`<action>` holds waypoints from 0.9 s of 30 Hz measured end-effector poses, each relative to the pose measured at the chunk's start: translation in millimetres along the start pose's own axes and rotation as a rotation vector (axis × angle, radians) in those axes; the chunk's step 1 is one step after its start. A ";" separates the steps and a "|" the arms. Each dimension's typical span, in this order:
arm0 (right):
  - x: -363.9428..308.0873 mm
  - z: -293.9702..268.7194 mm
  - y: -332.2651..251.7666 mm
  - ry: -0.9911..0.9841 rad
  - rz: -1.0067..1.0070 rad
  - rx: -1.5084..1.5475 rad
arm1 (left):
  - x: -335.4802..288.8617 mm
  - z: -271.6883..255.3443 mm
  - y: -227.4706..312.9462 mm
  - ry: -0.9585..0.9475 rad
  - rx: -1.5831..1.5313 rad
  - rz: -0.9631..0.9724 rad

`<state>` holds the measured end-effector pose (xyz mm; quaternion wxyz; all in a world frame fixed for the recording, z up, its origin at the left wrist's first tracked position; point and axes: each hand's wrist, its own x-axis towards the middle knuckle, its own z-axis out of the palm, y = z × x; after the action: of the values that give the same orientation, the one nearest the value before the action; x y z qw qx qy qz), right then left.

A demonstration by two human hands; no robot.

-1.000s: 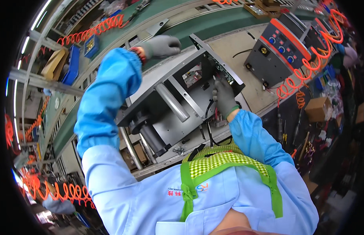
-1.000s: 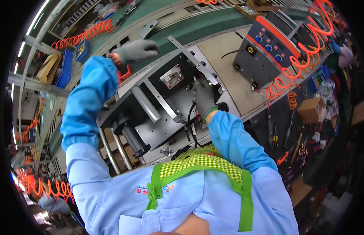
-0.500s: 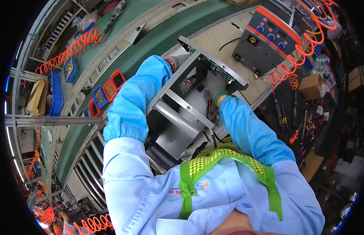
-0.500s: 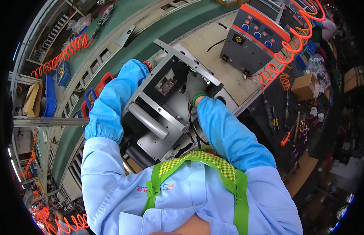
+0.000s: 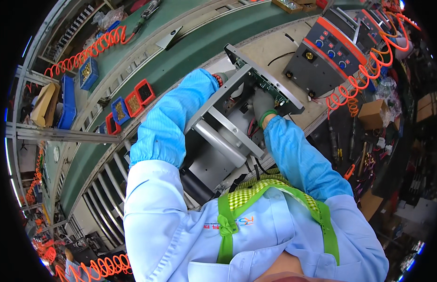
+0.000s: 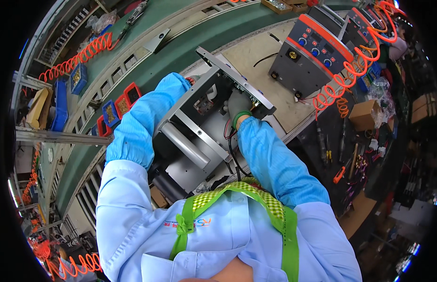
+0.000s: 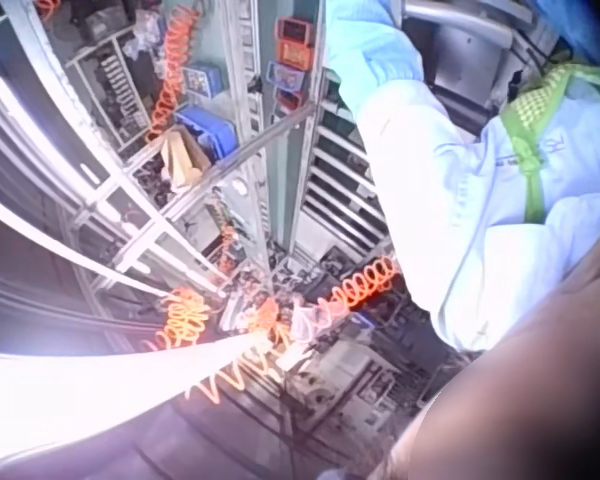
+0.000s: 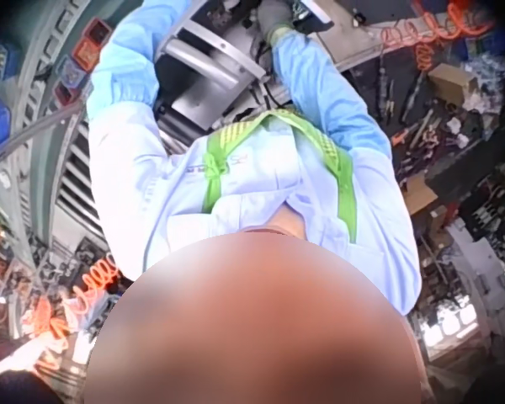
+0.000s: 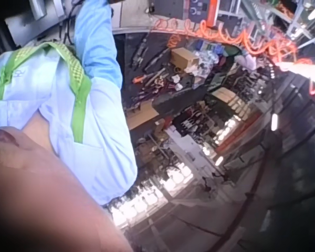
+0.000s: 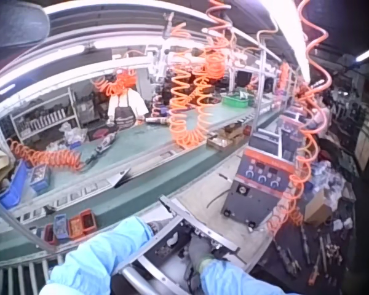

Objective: The person assembles an electronic device by connecting wires, installing a motor, and securing components with screws. They use a screwdriver to tighten fasteners and handle small parts from a plastic bag.

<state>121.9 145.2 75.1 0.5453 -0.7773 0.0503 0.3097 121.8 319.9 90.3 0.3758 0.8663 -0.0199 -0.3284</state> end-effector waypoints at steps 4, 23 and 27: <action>25.2 2.2 23.1 -0.114 0.035 0.412 | 1.6 2.1 4.3 0.009 0.006 0.012; 42.7 1.4 32.9 -0.214 -0.028 0.188 | -19.2 -5.1 -19.2 0.052 0.008 -0.024; 7.1 -13.3 8.0 -0.280 -0.014 0.217 | -9.9 3.1 -11.1 0.044 0.014 -0.001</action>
<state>129.9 132.2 67.6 0.6299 -0.6635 0.0015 0.4038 110.0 328.6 86.9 0.3702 0.8759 -0.0134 -0.3093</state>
